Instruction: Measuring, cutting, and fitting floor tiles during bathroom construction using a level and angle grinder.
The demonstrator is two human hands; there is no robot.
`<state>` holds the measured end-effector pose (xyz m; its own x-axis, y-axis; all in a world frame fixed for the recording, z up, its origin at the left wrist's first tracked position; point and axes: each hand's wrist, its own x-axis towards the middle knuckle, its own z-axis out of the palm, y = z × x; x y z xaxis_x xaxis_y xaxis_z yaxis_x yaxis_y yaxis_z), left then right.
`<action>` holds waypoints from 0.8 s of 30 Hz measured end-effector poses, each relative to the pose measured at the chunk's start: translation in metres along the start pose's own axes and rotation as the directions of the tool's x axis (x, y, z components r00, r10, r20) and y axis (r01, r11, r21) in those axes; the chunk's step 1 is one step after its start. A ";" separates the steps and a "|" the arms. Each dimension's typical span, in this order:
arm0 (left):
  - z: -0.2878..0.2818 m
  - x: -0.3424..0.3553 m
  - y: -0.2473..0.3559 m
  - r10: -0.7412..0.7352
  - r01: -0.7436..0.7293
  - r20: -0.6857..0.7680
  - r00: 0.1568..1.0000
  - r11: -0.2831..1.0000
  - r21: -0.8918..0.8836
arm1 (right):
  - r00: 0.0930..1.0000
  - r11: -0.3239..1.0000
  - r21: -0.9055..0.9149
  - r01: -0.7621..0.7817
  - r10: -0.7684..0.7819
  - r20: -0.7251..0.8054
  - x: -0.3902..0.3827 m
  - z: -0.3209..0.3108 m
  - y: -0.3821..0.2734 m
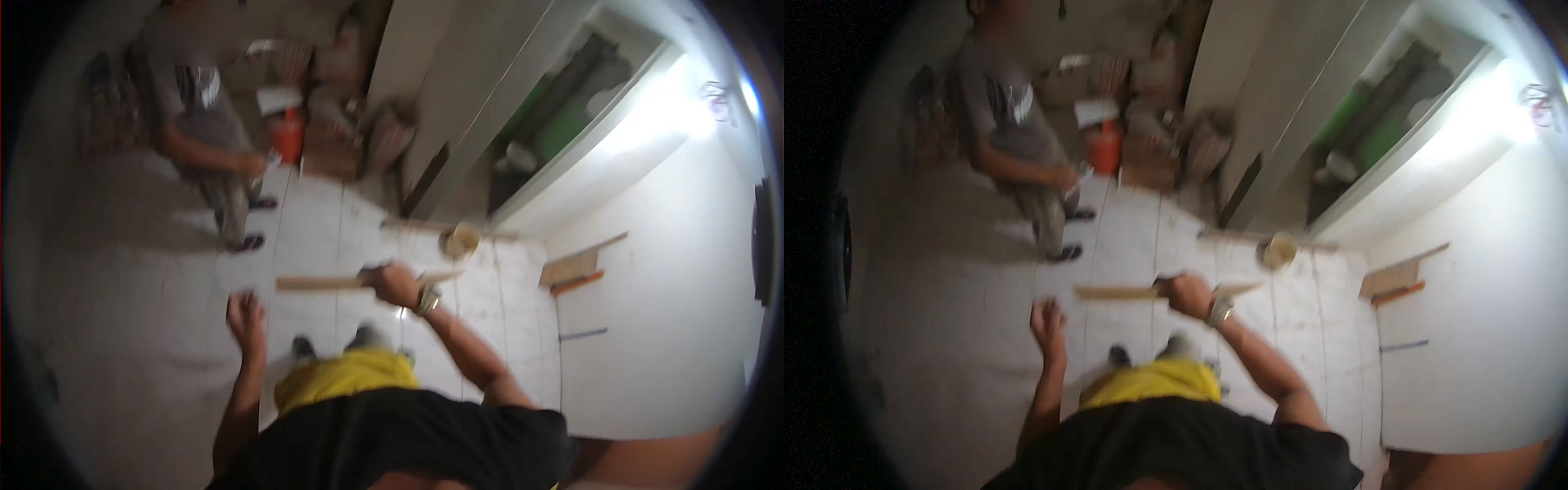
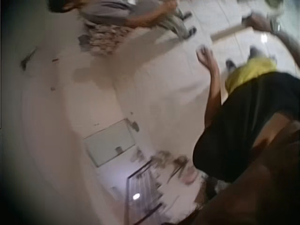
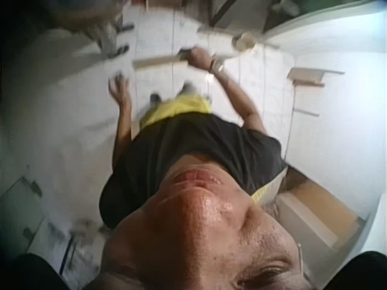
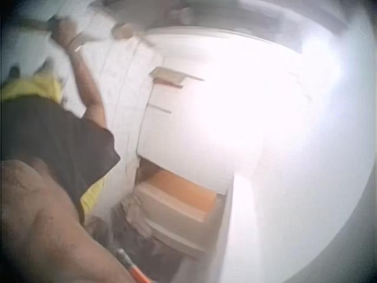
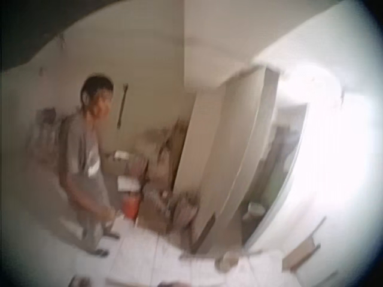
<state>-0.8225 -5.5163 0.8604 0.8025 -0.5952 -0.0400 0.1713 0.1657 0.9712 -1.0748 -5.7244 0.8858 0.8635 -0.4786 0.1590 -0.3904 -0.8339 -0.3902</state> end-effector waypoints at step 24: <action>0.312 0.324 -0.197 -0.358 -0.709 0.737 0.574 0.232 0.665 | 0.805 0.637 0.712 -0.296 0.568 -0.174 0.123 0.005 0.278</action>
<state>-0.7744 -5.9876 0.7296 -0.0221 -0.9800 -0.1978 -0.9098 -0.0623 0.4104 -1.0754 -6.0135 0.7923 0.4179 -0.9063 0.0641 -0.2769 -0.1942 -0.9411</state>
